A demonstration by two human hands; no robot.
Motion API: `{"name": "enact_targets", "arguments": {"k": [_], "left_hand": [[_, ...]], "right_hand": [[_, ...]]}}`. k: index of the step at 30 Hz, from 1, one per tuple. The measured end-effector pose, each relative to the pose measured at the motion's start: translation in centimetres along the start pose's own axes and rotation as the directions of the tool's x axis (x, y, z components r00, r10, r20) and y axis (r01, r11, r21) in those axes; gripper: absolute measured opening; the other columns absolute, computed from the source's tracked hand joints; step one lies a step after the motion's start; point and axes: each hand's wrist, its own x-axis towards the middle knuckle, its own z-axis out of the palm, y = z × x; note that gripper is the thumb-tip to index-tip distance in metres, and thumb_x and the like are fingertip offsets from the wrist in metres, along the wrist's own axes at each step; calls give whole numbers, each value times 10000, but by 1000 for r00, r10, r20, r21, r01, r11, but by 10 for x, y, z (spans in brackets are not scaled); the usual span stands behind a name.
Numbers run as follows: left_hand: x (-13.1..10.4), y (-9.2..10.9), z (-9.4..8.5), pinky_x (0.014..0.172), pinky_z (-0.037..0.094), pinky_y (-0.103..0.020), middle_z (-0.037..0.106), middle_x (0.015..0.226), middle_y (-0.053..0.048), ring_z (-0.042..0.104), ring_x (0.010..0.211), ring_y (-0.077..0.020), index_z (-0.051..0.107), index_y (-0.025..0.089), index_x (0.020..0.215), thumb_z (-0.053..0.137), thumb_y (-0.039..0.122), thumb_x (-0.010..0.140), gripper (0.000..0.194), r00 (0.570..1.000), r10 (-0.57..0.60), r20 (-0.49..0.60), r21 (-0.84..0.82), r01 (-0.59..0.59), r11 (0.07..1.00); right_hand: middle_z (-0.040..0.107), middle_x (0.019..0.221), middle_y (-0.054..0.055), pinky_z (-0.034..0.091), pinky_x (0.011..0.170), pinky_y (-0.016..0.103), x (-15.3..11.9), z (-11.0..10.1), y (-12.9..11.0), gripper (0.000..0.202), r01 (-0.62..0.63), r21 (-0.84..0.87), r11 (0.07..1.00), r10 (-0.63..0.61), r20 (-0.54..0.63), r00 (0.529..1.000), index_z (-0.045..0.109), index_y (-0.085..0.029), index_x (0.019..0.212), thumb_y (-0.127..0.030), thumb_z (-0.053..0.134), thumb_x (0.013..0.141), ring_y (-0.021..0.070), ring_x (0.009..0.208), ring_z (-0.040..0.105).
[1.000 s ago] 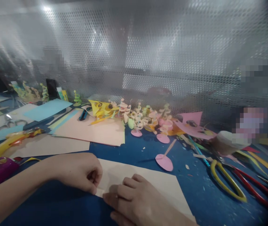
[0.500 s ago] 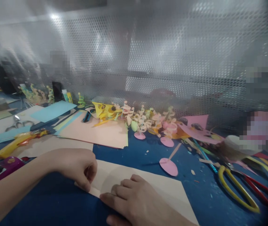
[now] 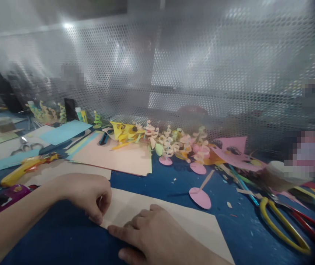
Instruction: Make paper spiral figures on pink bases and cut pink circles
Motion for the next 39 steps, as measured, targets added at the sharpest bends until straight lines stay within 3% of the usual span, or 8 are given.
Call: {"name": "enact_targets", "arguments": {"k": [8, 12, 17, 25, 28, 31, 35, 39], "left_hand": [[0, -3, -3, 385, 329, -156, 549, 501, 32, 466, 408, -84, 681, 153, 629, 593, 161, 602, 92, 993, -40, 113, -122, 54, 991], [2, -1, -2, 369, 309, -165, 540, 494, 40, 449, 402, -90, 663, 165, 602, 612, 190, 594, 57, 993, -76, 89, -47, 81, 996], [1, 1, 0, 355, 207, -194, 407, 393, 69, 364, 393, -101, 620, 187, 499, 698, 290, 537, 135, 987, -112, -116, 238, 137, 962], [-5, 2, -7, 376, 212, -198, 416, 419, 81, 361, 398, -94, 582, 188, 504, 710, 215, 541, 135, 987, -160, -21, 244, 160, 956], [-4, 1, -7, 371, 212, -198, 400, 408, 85, 356, 392, -92, 566, 185, 491, 705, 191, 534, 146, 989, -147, 2, 214, 143, 966], [-3, -1, -7, 370, 221, -196, 397, 408, 89, 364, 394, -91, 551, 183, 488, 711, 173, 524, 164, 989, -149, 19, 190, 143, 971], [-3, -1, -8, 368, 223, -196, 408, 420, 89, 370, 402, -91, 545, 183, 496, 716, 173, 521, 173, 987, -160, 14, 195, 154, 969], [-4, 1, -8, 373, 223, -195, 414, 429, 85, 371, 408, -91, 545, 180, 497, 705, 161, 526, 164, 986, -168, 15, 195, 162, 967]], "right_hand": [[699, 880, 34, 397, 569, 330, 4, -6, -5, 440, -40, 7, 999, 40, 81, 996, 357, -331, 1274, -459, 384, 854, 244, 722, 647], [701, 843, 14, 381, 542, 312, 5, -3, -3, 423, -15, -20, 1000, 16, 44, 999, 365, -333, 1263, -444, 394, 857, 226, 681, 641], [697, 835, 9, 395, 560, 327, 3, 5, -3, 432, -12, -57, 998, 12, 5, 1000, 350, -332, 1266, -457, 404, 856, 224, 682, 635], [689, 872, 15, 438, 603, 373, 3, 8, -5, 442, -19, -76, 997, 18, -4, 1000, 345, -318, 1269, -491, 372, 863, 234, 725, 631], [678, 881, 8, 438, 589, 362, -1, 15, -3, 459, 2, -144, 990, -10, -54, 998, 382, -319, 1240, -541, 388, 838, 228, 719, 619], [661, 798, -2, 401, 500, 308, -11, 25, 1, 474, 15, -273, 962, -74, -207, 976, 453, -322, 1176, -586, 449, 783, 202, 619, 587], [588, 624, -32, 361, 471, 277, -33, 29, 5, 247, -39, -389, 921, -117, -369, 922, 499, -338, 1111, -357, 386, 892, 163, 517, 533], [604, 711, -9, 421, 563, 277, -62, 20, 11, 318, -56, -361, 931, -63, -308, 949, 508, -300, 1111, -287, 242, 938, 153, 599, 559]]}}
